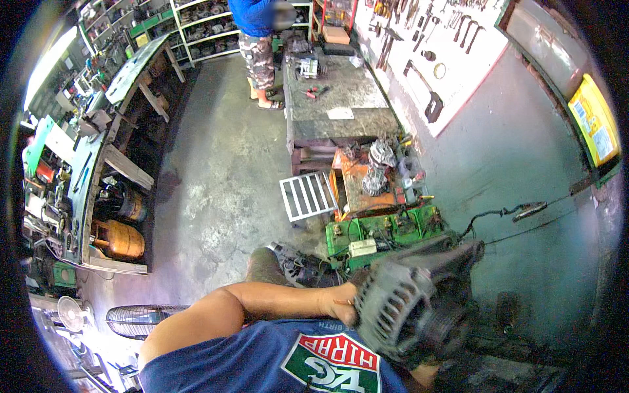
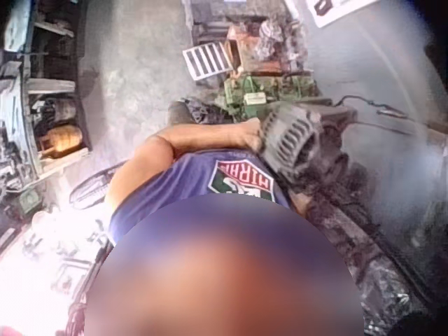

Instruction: The person removes an alternator from a green engine block using a wrench and screwdriver. They then move to a workbench and disassemble the alternator, removing the rear housing and internal components.

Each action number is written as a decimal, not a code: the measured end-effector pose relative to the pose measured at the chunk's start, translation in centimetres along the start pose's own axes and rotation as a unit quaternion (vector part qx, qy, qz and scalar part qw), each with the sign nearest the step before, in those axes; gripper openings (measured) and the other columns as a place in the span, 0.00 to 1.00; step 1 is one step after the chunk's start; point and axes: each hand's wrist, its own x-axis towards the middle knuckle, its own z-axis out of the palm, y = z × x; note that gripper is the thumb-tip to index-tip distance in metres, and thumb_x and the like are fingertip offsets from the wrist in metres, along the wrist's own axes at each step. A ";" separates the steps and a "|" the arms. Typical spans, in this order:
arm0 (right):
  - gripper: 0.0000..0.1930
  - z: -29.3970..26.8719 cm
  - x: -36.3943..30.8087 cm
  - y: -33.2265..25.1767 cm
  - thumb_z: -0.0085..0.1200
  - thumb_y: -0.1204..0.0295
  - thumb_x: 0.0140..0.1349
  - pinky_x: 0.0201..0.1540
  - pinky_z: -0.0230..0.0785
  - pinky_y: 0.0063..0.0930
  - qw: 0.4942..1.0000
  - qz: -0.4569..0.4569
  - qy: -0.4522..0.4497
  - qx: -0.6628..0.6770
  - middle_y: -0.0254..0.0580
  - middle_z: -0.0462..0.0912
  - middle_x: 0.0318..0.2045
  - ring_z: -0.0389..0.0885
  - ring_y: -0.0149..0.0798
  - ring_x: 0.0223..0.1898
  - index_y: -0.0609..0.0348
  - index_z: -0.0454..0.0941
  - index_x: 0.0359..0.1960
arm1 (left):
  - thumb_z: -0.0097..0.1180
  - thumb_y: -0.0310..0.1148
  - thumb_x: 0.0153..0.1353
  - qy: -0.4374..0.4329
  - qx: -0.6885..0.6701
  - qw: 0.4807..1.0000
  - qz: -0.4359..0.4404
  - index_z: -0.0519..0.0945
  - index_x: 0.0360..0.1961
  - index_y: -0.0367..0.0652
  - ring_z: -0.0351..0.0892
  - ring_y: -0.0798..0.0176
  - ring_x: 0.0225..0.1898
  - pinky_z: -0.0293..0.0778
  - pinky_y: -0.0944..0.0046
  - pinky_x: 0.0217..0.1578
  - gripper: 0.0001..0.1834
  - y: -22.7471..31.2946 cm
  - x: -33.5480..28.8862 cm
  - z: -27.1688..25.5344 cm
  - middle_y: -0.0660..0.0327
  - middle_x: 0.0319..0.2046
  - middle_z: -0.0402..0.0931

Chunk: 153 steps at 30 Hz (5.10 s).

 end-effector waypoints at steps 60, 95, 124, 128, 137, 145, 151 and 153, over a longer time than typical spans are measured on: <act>0.32 118.4 96.0 82.4 0.68 0.58 0.73 0.69 0.77 0.46 0.577 0.534 -0.600 0.145 0.48 0.82 0.65 0.82 0.43 0.65 0.65 0.74 0.70 | 0.88 0.48 0.46 0.699 0.355 0.441 0.438 0.61 0.71 0.39 0.75 0.57 0.65 0.71 0.50 0.70 0.60 129.8 -61.3 -49.1 0.55 0.61 0.74; 0.25 171.7 138.7 115.6 0.54 0.53 0.81 0.54 0.80 0.37 0.343 0.506 -0.782 -0.119 0.43 0.90 0.54 0.88 0.41 0.53 0.61 0.79 0.66 | 0.87 0.45 0.40 0.849 0.486 0.042 -0.204 0.62 0.79 0.44 0.71 0.28 0.68 0.74 0.42 0.69 0.65 195.2 -75.1 -74.4 0.32 0.69 0.67; 0.24 182.1 151.8 117.6 0.63 0.74 0.72 0.57 0.81 0.33 0.552 0.178 -0.791 -0.194 0.54 0.90 0.54 0.90 0.40 0.53 0.69 0.78 0.68 | 0.62 0.32 0.73 0.924 0.359 -0.103 0.080 0.86 0.47 0.39 0.88 0.44 0.44 0.82 0.49 0.46 0.09 195.0 -87.7 -75.9 0.47 0.44 0.88; 0.25 186.8 149.2 108.8 0.66 0.77 0.67 0.54 0.82 0.35 0.515 -0.066 -0.854 -0.035 0.51 0.90 0.50 0.91 0.44 0.50 0.64 0.80 0.67 | 0.69 0.27 0.69 0.867 0.453 -0.022 0.208 0.88 0.49 0.41 0.90 0.55 0.44 0.85 0.60 0.48 0.10 196.6 -80.8 -72.3 0.53 0.42 0.89; 0.11 191.9 138.4 96.0 0.72 0.80 0.60 0.44 0.83 0.38 0.395 -0.240 -0.866 0.190 0.50 0.90 0.41 0.91 0.50 0.40 0.63 0.90 0.45 | 0.70 0.25 0.70 0.794 0.360 0.031 0.490 0.86 0.48 0.35 0.87 0.70 0.44 0.84 0.65 0.48 0.09 193.1 -75.1 -69.7 0.60 0.42 0.89; 0.08 201.6 134.1 89.3 0.58 0.86 0.62 0.49 0.77 0.43 0.481 -0.443 -0.717 0.243 0.50 0.86 0.37 0.85 0.53 0.43 0.65 0.85 0.41 | 0.68 0.30 0.72 0.816 0.338 -0.031 0.469 0.74 0.71 0.37 0.84 0.60 0.62 0.79 0.57 0.66 0.29 185.5 -74.9 -67.1 0.53 0.60 0.84; 0.07 214.3 135.4 88.1 0.56 0.82 0.73 0.52 0.76 0.42 0.586 -0.453 -0.648 0.177 0.52 0.85 0.43 0.85 0.51 0.45 0.71 0.83 0.48 | 0.69 0.37 0.72 0.880 0.126 -0.158 0.430 0.82 0.64 0.36 0.88 0.60 0.55 0.81 0.60 0.60 0.24 171.7 -75.1 -69.4 0.52 0.55 0.88; 0.08 216.9 135.5 88.1 0.56 0.83 0.73 0.53 0.77 0.42 0.587 -0.485 -0.623 0.177 0.52 0.85 0.44 0.85 0.52 0.46 0.71 0.83 0.49 | 0.70 0.40 0.70 0.895 0.024 -0.202 0.397 0.83 0.62 0.34 0.89 0.56 0.55 0.83 0.57 0.58 0.26 167.0 -74.3 -71.1 0.48 0.55 0.88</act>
